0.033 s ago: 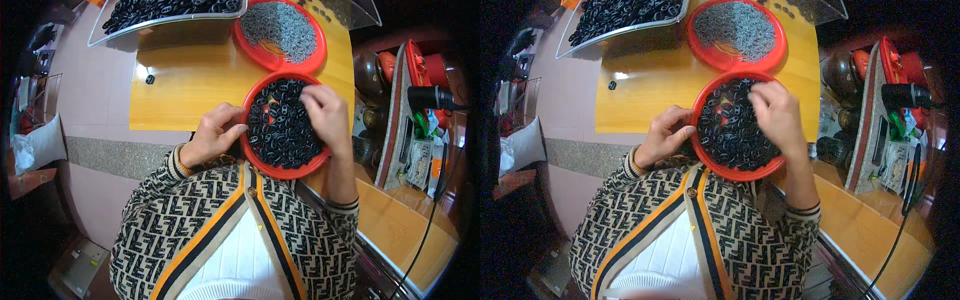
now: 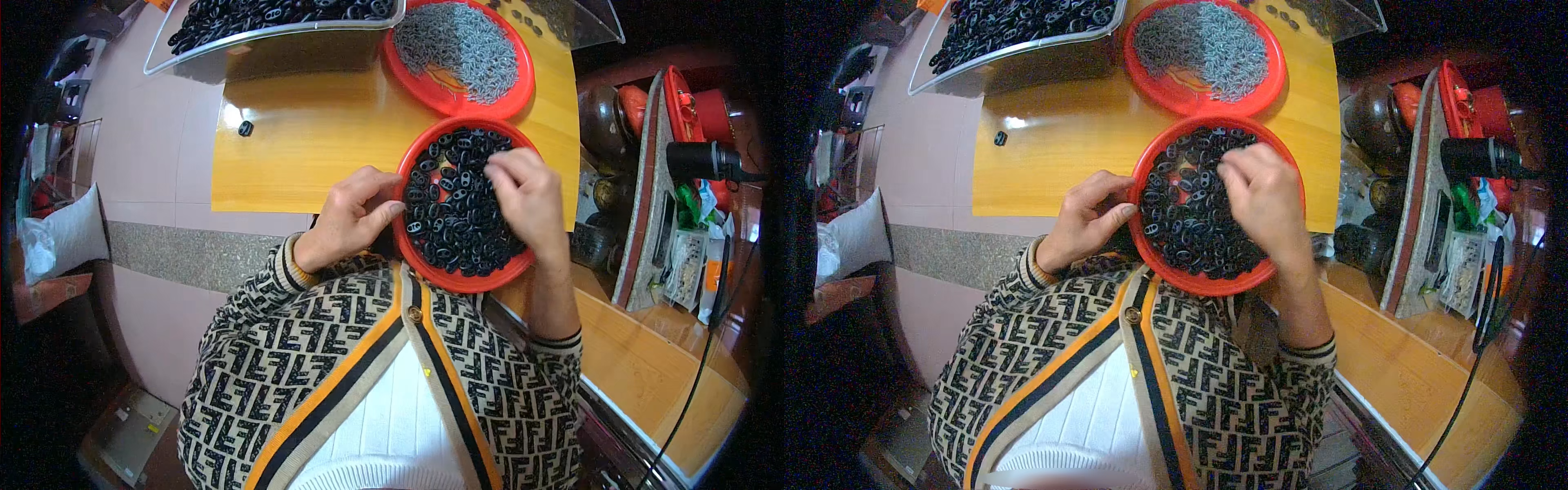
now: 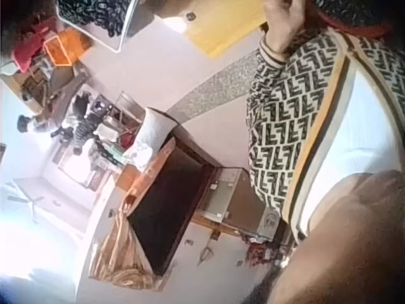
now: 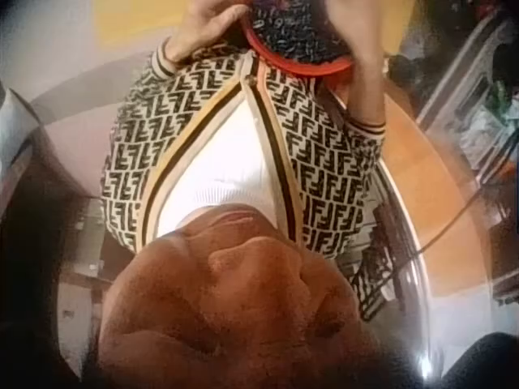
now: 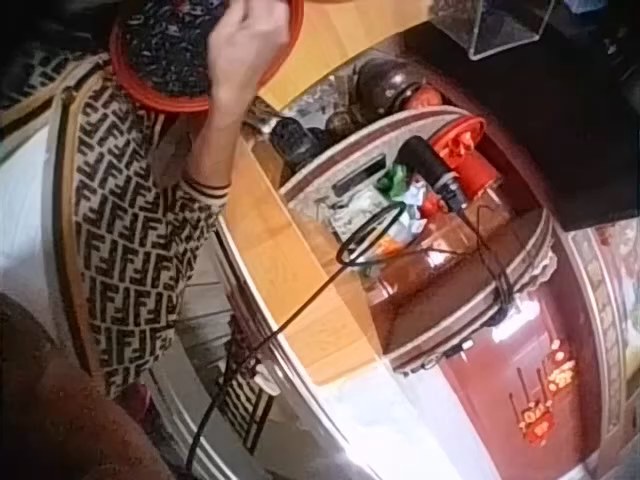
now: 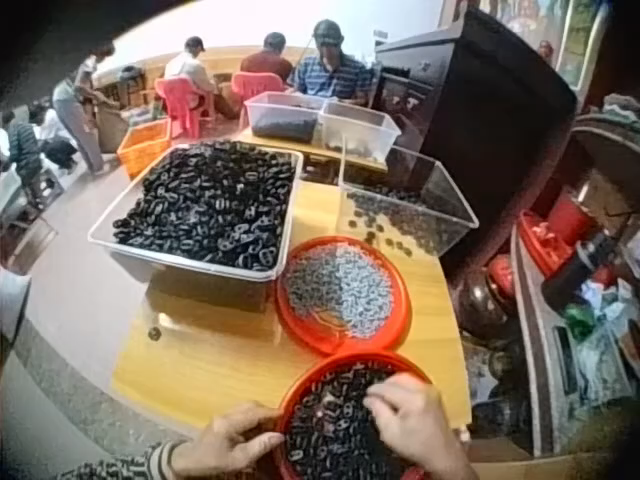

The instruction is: The person sorts and assembles small black plastic and rubber components by hand, placing them into trays.

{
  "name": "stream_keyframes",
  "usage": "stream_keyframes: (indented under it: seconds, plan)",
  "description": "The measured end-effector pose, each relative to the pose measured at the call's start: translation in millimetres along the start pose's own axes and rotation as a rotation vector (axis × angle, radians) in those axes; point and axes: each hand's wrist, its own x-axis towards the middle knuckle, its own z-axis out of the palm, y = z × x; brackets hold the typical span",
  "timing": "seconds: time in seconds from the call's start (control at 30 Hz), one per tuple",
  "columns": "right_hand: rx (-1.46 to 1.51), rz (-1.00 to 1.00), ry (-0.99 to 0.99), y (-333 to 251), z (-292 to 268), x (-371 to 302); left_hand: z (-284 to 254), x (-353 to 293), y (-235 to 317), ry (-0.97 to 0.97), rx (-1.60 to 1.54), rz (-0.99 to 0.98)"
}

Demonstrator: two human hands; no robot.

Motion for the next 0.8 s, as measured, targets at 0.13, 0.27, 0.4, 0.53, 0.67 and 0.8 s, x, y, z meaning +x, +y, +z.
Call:
stream_keyframes:
  seconds: [0.13, 0.27, 0.4, 0.53, 0.67, 0.8]
  plan:
    - [-0.15, -0.192, -0.018, -12, 21, -15, 2, 1, 0, -0.019, 0.06, -0.001]
    - [-0.219, -0.226, -0.076, -20, 30, -17, 2, -1, 0, -0.006, 0.069, -0.017]
    - [-0.218, -0.244, -0.11, -17, 26, -17, -4, -4, -5, 0.036, -0.006, -0.08]
    - [-0.179, -0.17, -0.207, -19, 8, -28, -10, -6, -6, 0.061, 0.091, -0.021]
    - [-0.098, -0.282, -0.375, -40, 12, -46, -7, -5, 5, -0.064, -0.012, -0.037]
    - [-0.223, -0.355, -0.255, -16, 18, -47, 2, -4, 3, -0.103, 0.372, 0.319]
